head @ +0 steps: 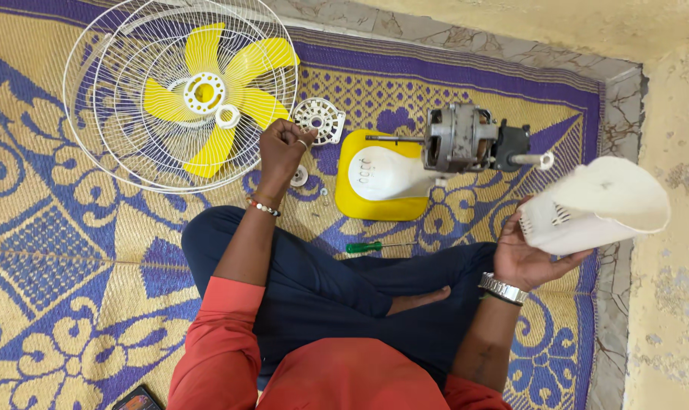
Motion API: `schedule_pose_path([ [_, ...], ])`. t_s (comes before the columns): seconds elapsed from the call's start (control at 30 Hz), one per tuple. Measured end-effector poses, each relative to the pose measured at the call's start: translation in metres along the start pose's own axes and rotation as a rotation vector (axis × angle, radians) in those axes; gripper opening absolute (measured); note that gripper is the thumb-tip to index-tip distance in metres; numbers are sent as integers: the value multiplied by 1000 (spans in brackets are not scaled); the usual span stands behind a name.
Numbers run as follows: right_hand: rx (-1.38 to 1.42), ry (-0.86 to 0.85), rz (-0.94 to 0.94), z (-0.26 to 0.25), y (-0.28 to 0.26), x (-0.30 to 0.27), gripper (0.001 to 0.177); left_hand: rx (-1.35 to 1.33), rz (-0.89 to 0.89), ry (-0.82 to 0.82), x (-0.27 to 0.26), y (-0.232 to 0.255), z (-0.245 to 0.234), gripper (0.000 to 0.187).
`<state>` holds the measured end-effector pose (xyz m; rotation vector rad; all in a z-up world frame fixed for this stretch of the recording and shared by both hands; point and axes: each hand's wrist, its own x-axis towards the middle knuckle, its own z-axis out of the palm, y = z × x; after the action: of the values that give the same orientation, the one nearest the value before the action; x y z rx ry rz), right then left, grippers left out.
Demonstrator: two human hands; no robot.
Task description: The person assembles an electric fan by hand, attaching the motor housing to the stand, then fitting the rear plastic cover onto the motor shaft. The person works on a patterned mat with the fan blade and cage already assembled nearby.
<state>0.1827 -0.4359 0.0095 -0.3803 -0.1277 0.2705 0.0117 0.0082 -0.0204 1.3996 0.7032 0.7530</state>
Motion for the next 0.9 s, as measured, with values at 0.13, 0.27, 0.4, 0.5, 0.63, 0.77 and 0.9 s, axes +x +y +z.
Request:
schedule_pose_path([
  [0.13, 135, 55, 18, -18, 21, 11, 90, 124, 70, -54, 5, -25, 10, 51],
  [0.27, 247, 56, 108, -29, 36, 20, 92, 315, 254, -149, -2, -49, 36, 50],
  [0.4, 182, 136, 73, -43, 48, 30, 86, 379, 205, -253, -7, -57, 48, 49],
  [0.5, 177, 155, 60, -53, 54, 36, 80, 357, 161, -287, -7, -56, 49, 48],
  [0.63, 177, 203, 48, -60, 60, 40, 75, 353, 110, -268, -4, -54, 47, 57],
  [0.77, 139, 219, 65, -58, 63, 39, 77, 312, 124, -212, 2, -53, 45, 59],
  [0.9, 167, 161, 66, -45, 62, 33, 77, 253, 98, -132, 10, -51, 36, 53],
])
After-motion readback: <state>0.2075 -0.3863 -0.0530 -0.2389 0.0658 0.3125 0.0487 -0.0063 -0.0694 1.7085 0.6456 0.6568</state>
